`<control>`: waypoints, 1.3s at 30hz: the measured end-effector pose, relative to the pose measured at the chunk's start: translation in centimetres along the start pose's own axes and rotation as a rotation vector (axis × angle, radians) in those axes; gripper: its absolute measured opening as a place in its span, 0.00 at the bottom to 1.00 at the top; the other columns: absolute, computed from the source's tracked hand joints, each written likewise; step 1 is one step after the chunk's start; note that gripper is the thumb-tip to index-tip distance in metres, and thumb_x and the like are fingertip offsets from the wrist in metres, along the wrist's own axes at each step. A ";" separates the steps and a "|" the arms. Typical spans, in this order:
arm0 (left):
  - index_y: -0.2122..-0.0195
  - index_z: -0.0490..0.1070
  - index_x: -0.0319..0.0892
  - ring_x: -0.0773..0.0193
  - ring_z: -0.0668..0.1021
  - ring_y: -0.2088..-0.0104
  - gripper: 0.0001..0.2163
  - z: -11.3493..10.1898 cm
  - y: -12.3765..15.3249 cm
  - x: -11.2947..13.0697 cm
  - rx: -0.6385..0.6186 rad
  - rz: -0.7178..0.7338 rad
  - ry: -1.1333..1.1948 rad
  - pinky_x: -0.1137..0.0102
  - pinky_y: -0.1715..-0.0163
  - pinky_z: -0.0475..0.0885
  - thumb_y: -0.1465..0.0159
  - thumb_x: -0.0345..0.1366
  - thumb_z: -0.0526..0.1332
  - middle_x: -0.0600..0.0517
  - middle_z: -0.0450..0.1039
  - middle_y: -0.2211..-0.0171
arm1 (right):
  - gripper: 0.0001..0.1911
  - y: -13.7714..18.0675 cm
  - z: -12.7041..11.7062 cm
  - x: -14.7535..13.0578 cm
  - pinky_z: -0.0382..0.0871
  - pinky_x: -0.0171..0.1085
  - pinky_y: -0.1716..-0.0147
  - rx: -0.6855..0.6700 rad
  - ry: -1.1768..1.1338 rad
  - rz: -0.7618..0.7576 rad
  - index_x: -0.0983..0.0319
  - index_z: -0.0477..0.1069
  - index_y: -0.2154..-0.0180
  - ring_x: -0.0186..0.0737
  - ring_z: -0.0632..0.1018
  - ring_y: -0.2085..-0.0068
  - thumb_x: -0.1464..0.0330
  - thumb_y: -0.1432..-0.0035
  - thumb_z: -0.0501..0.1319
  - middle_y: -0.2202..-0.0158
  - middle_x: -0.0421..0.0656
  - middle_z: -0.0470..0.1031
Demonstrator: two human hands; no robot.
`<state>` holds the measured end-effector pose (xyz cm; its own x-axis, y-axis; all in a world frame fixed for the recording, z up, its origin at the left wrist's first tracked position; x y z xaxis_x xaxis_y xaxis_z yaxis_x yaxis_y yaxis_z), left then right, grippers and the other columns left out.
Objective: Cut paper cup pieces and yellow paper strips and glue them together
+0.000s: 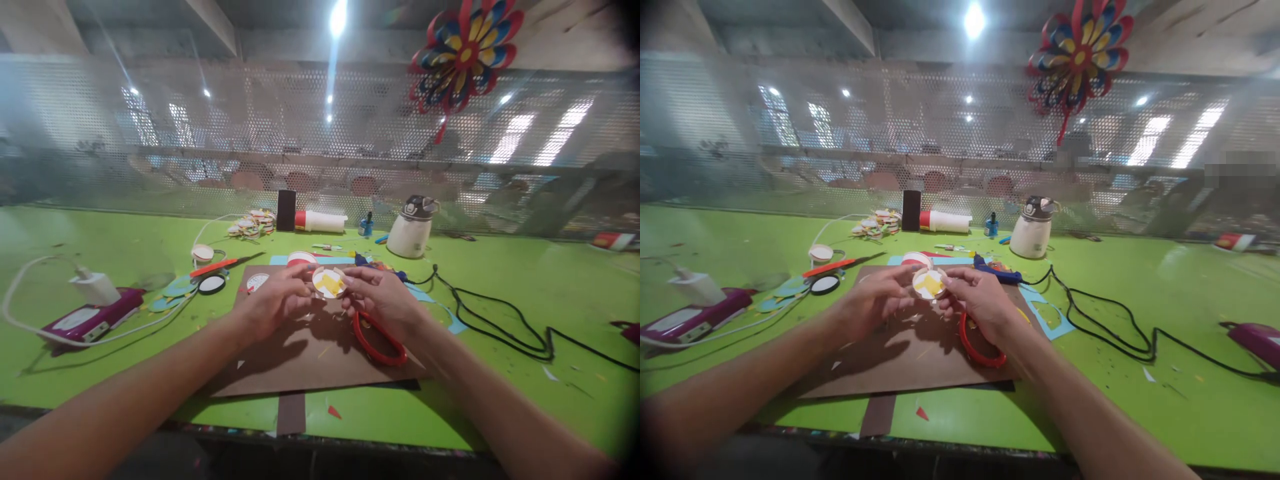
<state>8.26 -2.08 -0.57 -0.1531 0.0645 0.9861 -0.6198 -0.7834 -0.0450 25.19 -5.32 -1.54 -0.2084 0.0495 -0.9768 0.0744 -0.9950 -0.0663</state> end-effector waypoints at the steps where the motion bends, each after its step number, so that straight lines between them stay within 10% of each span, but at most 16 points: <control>1: 0.51 0.67 0.36 0.60 0.77 0.55 0.21 -0.1 0.0 -0.1 -0.018 -0.043 0.088 0.66 0.54 0.72 0.48 0.27 0.55 0.42 0.73 0.51 | 0.14 0.0 0.1 0.0 0.70 0.31 0.78 0.003 -0.001 0.002 0.65 0.75 0.61 0.30 0.75 0.76 0.66 0.50 0.70 0.73 0.42 0.76; 10: 0.57 0.72 0.35 0.61 0.79 0.66 0.16 -0.2 -0.5 -2.0 -0.111 -0.225 0.204 0.69 0.66 0.76 0.36 0.42 0.54 0.41 0.77 0.61 | 0.14 0.0 0.1 0.8 0.67 0.30 0.81 0.062 0.067 0.075 0.65 0.74 0.62 0.28 0.73 0.80 0.67 0.51 0.70 0.75 0.41 0.77; 26: 0.63 0.68 0.34 0.63 0.79 0.76 0.06 0.0 0.2 -2.4 -0.108 -0.244 0.063 0.71 0.78 0.74 0.39 0.31 0.57 0.42 0.75 0.72 | 0.13 0.6 1.2 1.5 0.67 0.31 0.80 0.042 0.181 0.142 0.62 0.74 0.64 0.30 0.73 0.80 0.63 0.51 0.69 0.79 0.38 0.75; 35: 0.69 0.65 0.36 0.66 0.76 0.80 0.05 -0.7 0.1 -3.1 -0.092 -0.252 0.063 0.70 0.78 0.75 0.39 0.32 0.57 0.45 0.73 0.76 | 0.09 -1.3 -5.0 -2.6 0.67 0.30 0.80 0.520 0.366 -0.141 0.66 0.73 0.67 0.29 0.72 0.79 0.65 0.42 0.64 0.76 0.38 0.73; 39: 0.68 0.64 0.37 0.67 0.76 0.80 0.03 -0.2 0.3 -3.0 -0.076 -0.261 0.062 0.74 0.79 0.73 0.38 0.30 0.57 0.46 0.73 0.75 | 0.13 -2.5 -7.6 -2.2 0.75 0.42 0.63 0.629 0.467 -0.104 0.64 0.69 0.52 0.39 0.78 0.61 0.64 0.37 0.59 0.56 0.44 0.74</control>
<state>8.37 -2.33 -3.58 -0.0256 0.2975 0.9544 -0.7000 -0.6869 0.1954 32.85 -2.27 -0.80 0.2577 0.0374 -0.9655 -0.5172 -0.8387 -0.1705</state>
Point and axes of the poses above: each hand's wrist, its own y-axis away from the middle knuckle, its own z-axis out of the palm, x = y × z, the point moved 3 cm from there along -y, towards the middle knuckle
